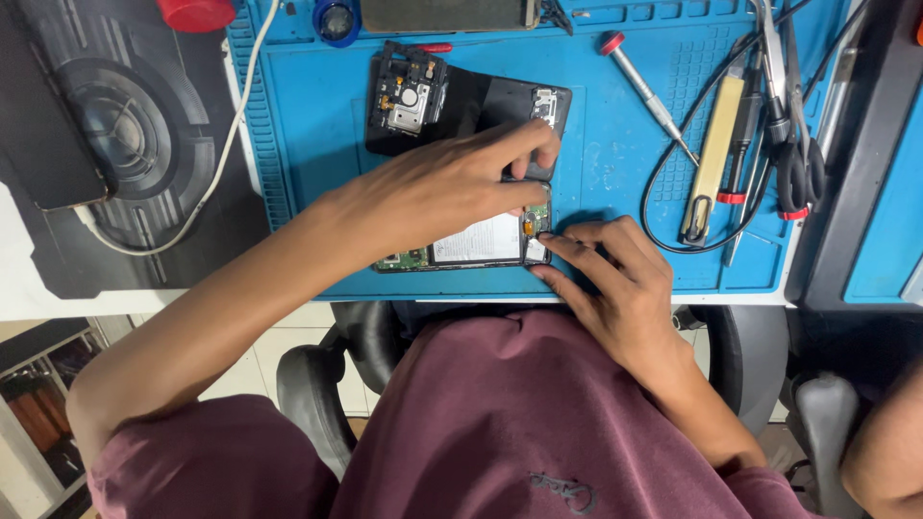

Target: The person removes the back cover of a smartphone, then uses a plastic spudger to disconnect and reconnect a ribbon cable at the bottom of the device. The back cover is placed on the workbench, and the phone remains open with the battery and motherboard visible.

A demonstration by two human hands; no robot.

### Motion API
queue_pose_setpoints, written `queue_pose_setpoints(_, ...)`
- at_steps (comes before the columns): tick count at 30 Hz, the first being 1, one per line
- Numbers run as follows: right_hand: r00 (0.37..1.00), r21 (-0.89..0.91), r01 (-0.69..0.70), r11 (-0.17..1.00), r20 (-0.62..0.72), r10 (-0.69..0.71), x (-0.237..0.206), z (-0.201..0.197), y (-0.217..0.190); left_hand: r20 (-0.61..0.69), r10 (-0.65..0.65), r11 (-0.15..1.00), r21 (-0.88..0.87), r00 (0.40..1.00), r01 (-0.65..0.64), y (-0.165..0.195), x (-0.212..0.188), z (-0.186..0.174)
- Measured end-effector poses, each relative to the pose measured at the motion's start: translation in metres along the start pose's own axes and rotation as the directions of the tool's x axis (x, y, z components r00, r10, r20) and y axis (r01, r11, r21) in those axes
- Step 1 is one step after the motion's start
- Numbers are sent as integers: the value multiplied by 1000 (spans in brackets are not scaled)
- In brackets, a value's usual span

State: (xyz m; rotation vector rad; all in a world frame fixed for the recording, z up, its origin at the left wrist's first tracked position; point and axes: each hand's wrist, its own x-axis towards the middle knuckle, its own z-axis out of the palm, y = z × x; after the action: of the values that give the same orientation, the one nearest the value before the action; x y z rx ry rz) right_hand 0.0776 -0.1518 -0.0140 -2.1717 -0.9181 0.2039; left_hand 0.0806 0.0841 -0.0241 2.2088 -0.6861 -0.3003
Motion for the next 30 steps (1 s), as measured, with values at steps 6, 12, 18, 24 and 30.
queue_pose_setpoints(6, 1000, -11, 4, 1000, -2, -4, -1, 1, 1, 53, -115, 990, -73, 992, 119, -4, -4, 3)
queue_pose_setpoints(12, 1000, -8, 1, 1000, 0, -1, -2, 1, 2, -19, -21, 998, -59, 1000, 20, -8, -3, 6)
queue_pose_setpoints(18, 1000, -12, 2, 1000, -3, -2, -5, 2, 5, -45, 11, 1000, 6, 999, -11, -7, 9, 9)
queue_pose_setpoints(24, 1000, -6, 1, 1000, 1, -1, -6, 1, 5, -95, 102, 977, 196, 990, -82, -2, 22, 11)
queue_pose_setpoints(30, 1000, 1, 0, 1000, 4, 0, 1, -1, 0, 55, 37, 929, 365, 998, -54, 3, 35, 10)
